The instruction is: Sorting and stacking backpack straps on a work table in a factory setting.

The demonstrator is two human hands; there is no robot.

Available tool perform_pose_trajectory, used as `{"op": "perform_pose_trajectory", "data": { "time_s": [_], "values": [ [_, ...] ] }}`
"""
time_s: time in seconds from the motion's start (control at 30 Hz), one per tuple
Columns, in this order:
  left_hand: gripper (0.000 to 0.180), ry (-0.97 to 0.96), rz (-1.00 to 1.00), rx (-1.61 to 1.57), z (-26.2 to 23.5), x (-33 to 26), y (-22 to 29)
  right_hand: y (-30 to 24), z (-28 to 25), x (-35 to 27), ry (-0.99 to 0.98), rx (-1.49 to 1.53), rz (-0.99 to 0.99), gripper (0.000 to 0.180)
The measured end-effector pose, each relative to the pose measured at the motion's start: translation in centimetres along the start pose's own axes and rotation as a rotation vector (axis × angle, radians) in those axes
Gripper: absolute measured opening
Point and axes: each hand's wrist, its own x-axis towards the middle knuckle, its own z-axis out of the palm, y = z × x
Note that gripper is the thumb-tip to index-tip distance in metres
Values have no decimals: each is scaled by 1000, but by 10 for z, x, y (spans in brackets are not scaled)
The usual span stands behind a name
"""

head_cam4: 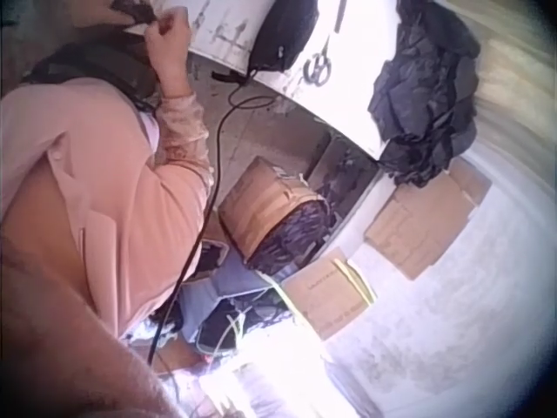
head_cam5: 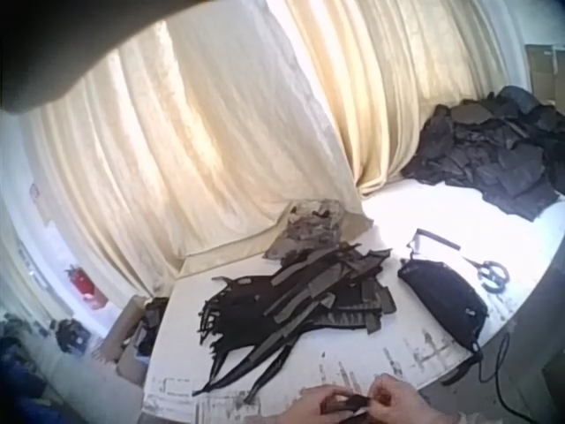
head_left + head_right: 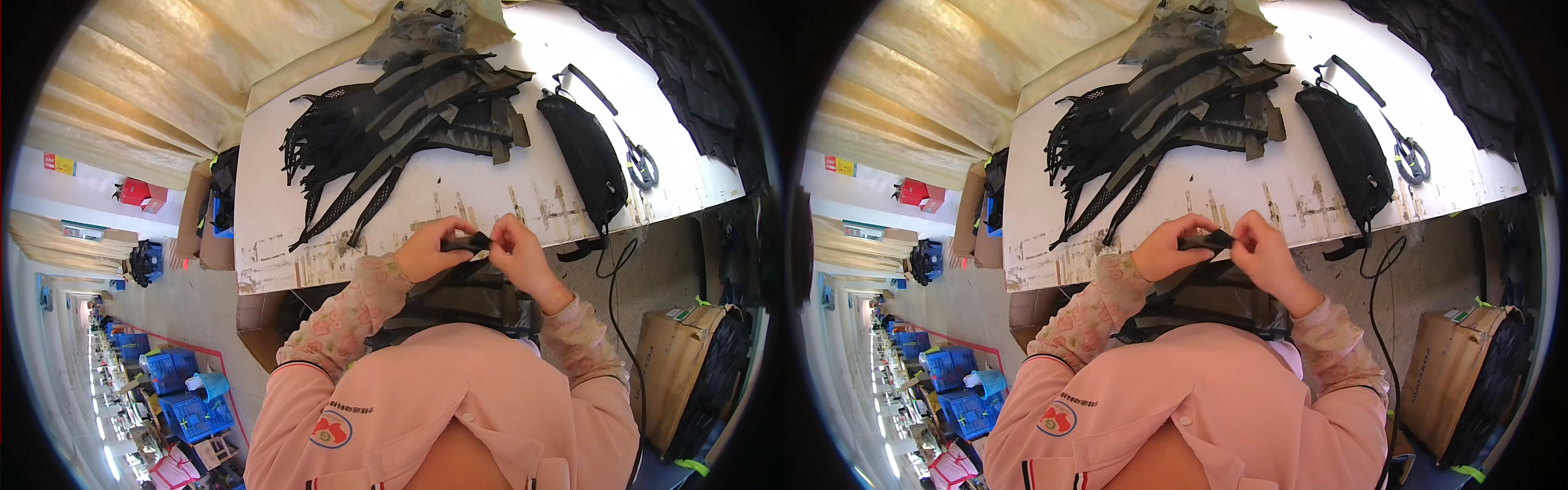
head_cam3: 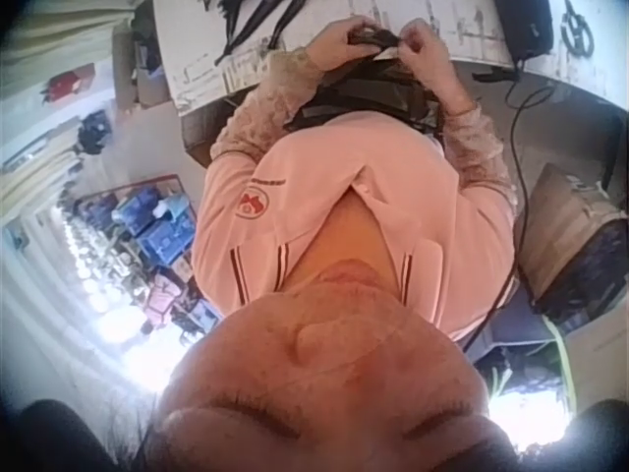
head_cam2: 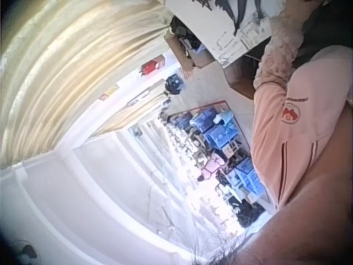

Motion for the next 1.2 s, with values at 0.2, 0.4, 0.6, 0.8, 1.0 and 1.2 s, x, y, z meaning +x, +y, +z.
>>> {"op": "perform_pose_trajectory", "data": {
  "time_s": [0.2, 0.4, 0.6, 0.8, 1.0, 1.2],
  "values": [
    [35, 111, -230, -135, -7, -1, 0, -19, -28, 3, 139, 414, 117, 8],
    [38, 54, -305, -247, 0, 4, -3, -19, -2, 2, -157, 313, 99, 12],
    [40, -205, -165, 119, 0, -27, -42, -4, -58, -18, -466, -156, 345, 17],
    [50, -270, -114, 721, 6, -38, -45, -2, -72, -34, -443, -763, 255, 28],
    [36, 650, 256, 780, -95, 73, -32, -14, -63, 0, 51, -633, -6, 25],
    [39, 767, 5, 1100, -154, 124, -57, -10, -17, 11, -204, -462, -119, 23]
  ]
}}
